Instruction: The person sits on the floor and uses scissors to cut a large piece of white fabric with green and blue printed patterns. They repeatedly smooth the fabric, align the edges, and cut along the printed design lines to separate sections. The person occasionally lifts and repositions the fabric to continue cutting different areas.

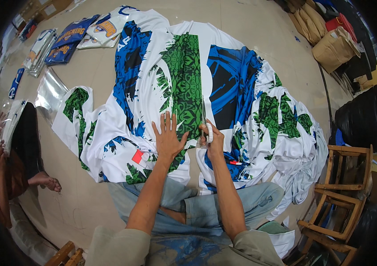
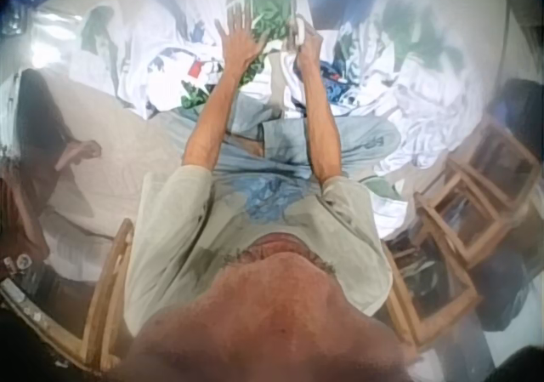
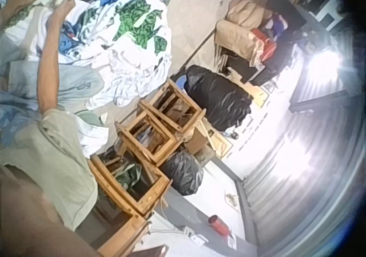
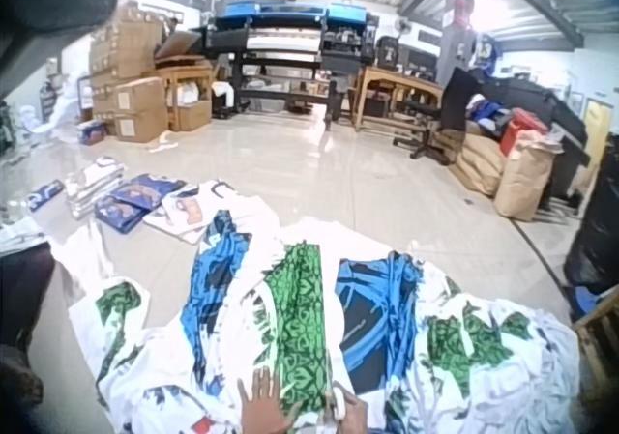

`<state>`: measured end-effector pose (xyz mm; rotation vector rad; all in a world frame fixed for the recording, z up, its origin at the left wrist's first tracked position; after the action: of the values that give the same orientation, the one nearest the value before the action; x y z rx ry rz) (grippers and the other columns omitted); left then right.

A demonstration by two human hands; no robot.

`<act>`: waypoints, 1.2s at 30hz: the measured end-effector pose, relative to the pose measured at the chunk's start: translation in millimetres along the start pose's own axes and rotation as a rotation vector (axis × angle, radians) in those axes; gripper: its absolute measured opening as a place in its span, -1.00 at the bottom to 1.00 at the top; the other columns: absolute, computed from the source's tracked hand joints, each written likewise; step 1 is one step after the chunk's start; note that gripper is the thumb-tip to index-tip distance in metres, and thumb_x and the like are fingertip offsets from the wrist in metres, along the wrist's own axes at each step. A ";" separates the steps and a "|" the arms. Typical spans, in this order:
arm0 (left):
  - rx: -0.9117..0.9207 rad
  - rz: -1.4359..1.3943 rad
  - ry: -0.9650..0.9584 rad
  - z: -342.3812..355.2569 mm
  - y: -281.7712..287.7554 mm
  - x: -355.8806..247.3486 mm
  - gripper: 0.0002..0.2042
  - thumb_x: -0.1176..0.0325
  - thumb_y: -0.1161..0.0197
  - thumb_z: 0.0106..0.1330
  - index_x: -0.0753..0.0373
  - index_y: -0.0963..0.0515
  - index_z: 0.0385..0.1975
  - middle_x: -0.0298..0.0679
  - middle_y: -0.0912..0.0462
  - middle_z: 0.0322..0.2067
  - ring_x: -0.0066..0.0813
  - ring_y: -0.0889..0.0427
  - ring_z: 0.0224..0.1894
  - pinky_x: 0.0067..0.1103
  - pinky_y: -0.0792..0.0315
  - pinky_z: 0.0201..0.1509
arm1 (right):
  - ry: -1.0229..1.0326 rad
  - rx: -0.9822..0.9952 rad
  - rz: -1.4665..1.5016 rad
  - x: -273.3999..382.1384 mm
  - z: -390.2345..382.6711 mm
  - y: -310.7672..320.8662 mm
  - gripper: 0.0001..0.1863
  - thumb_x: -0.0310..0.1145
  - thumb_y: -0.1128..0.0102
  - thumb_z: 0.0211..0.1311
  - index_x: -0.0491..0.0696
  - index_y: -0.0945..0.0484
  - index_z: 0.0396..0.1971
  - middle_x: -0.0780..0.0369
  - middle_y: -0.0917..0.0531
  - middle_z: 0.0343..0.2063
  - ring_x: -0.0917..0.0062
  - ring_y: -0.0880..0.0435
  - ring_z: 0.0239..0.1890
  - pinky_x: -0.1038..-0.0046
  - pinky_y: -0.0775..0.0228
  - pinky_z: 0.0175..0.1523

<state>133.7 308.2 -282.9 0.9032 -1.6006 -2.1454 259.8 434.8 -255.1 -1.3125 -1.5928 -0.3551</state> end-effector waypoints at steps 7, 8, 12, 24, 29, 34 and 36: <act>0.018 -0.008 0.008 0.8 0.6 -1.0 -0.16 -0.22 -0.07 0.33 0.26 -0.17 0.47 -0.06 -0.05 0.52 -0.11 0.13 0.58 0.10 0.35 0.54 | 0.001 -0.026 0.006 -8.4 12.6 -7.3 -0.43 -0.45 -0.41 0.21 -0.09 -0.52 0.25 0.32 -0.68 -0.50 0.73 -0.48 -0.70 0.66 -0.24 -0.62; 0.017 -0.010 0.008 1.1 0.3 -0.9 -0.16 -0.22 -0.07 0.33 0.26 -0.17 0.47 -0.06 -0.05 0.52 -0.11 0.13 0.58 0.10 0.35 0.54 | 0.002 -0.021 -0.013 -10.3 12.9 -6.8 -0.44 -0.45 -0.40 0.23 -0.09 -0.52 0.25 0.32 -0.68 -0.49 0.73 -0.49 -0.69 0.66 -0.25 -0.62; 0.024 -0.004 0.009 1.7 0.4 -0.8 -0.16 -0.22 -0.07 0.33 0.26 -0.17 0.47 -0.05 -0.05 0.52 -0.11 0.13 0.58 0.10 0.36 0.55 | 0.002 -0.001 -0.030 -13.2 14.6 -2.8 -0.45 -0.47 -0.30 0.28 -0.12 -0.48 0.28 0.23 -0.74 -0.32 0.70 -0.52 -0.62 0.66 -0.30 -0.59; 0.044 0.001 0.015 3.4 3.2 -3.0 -0.16 -0.22 -0.08 0.32 0.26 -0.17 0.47 -0.05 -0.04 0.52 -0.11 0.14 0.58 0.11 0.36 0.54 | 0.020 -0.035 -0.015 4.8 39.4 -18.2 -0.41 -0.39 -0.48 0.17 -0.12 -0.54 0.23 0.35 -0.65 -0.52 0.72 -0.48 -0.69 0.64 -0.24 -0.62; 0.059 0.005 0.021 3.5 4.7 -3.1 -0.15 -0.22 -0.07 0.33 0.27 -0.16 0.47 -0.04 -0.04 0.52 -0.10 0.14 0.59 0.11 0.36 0.54 | 0.011 -0.010 -0.046 1.2 41.5 -15.5 -0.37 -0.39 -0.48 0.17 -0.18 -0.50 0.25 0.33 -0.69 -0.43 0.70 -0.49 -0.66 0.64 -0.25 -0.61; 0.036 -0.030 0.009 3.9 7.8 -3.8 -0.17 -0.16 -0.13 0.32 0.33 -0.17 0.45 0.02 -0.06 0.51 -0.03 0.08 0.57 0.12 0.30 0.53 | 0.000 -0.023 0.035 8.1 44.7 -19.0 -0.37 -0.39 -0.46 0.19 -0.17 -0.47 0.26 0.29 -0.71 -0.39 0.70 -0.51 -0.66 0.66 -0.25 -0.62; 0.034 -0.034 0.012 4.4 8.2 -3.8 -0.16 -0.16 -0.14 0.32 0.32 -0.17 0.45 0.03 -0.05 0.51 -0.03 0.08 0.57 0.13 0.30 0.53 | -0.005 -0.022 0.009 12.8 49.2 -23.8 -0.38 -0.40 -0.43 0.21 -0.17 -0.46 0.27 0.27 -0.72 -0.37 0.70 -0.51 -0.65 0.66 -0.25 -0.63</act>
<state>132.7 311.0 -273.3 0.9586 -1.6324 -2.1378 215.9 469.6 -258.8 -1.3380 -1.5908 -0.3651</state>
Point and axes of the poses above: each hand's wrist, its own z-axis towards the middle knuckle, its own y-axis out of the back of the hand, x = y × z, the point moved 1 cm from there along z, towards the middle knuckle
